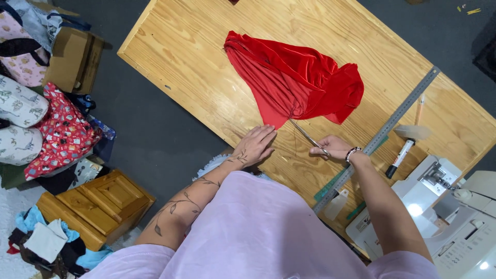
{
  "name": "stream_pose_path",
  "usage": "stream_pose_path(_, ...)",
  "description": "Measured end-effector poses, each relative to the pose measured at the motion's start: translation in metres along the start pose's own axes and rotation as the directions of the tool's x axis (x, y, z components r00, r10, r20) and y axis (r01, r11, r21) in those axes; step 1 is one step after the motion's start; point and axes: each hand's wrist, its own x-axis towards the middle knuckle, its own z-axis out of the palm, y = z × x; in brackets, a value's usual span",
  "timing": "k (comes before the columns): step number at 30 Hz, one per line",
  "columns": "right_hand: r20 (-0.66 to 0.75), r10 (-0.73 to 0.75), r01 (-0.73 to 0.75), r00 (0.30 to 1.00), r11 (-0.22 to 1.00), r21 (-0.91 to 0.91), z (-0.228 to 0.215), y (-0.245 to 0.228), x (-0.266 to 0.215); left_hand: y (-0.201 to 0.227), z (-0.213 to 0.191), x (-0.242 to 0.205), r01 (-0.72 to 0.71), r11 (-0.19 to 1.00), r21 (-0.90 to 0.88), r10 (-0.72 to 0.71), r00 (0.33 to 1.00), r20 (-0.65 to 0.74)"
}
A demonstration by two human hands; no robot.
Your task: The person cuts a piece of red fabric using scissors on a wooden table. They trim the edges, unfold the fabric to check the shape, and then cut a small strip from the top edge.
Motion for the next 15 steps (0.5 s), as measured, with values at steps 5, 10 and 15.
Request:
stream_pose_path(5, -0.002, -0.016, 0.016, 1.0, 0.999, 0.037, 0.001, 0.005, 0.007, -0.001, 0.006, -0.001, 0.0, 1.0, 0.025, -0.001, 0.999, 0.041)
stream_pose_path(10, -0.006, -0.041, 0.041, 0.999, 0.998, 0.056, 0.003, 0.016, 0.018, 0.0, 0.004, 0.0, 0.019, 0.999, 0.039, -0.021, 0.998, 0.061)
stream_pose_path(15, -0.028, -0.061, 0.063, 0.998, 0.994, 0.094, 0.006, 0.033, 0.032, 0.0, 0.005, 0.0, 0.039, 0.998, 0.053, -0.044, 0.995, 0.092)
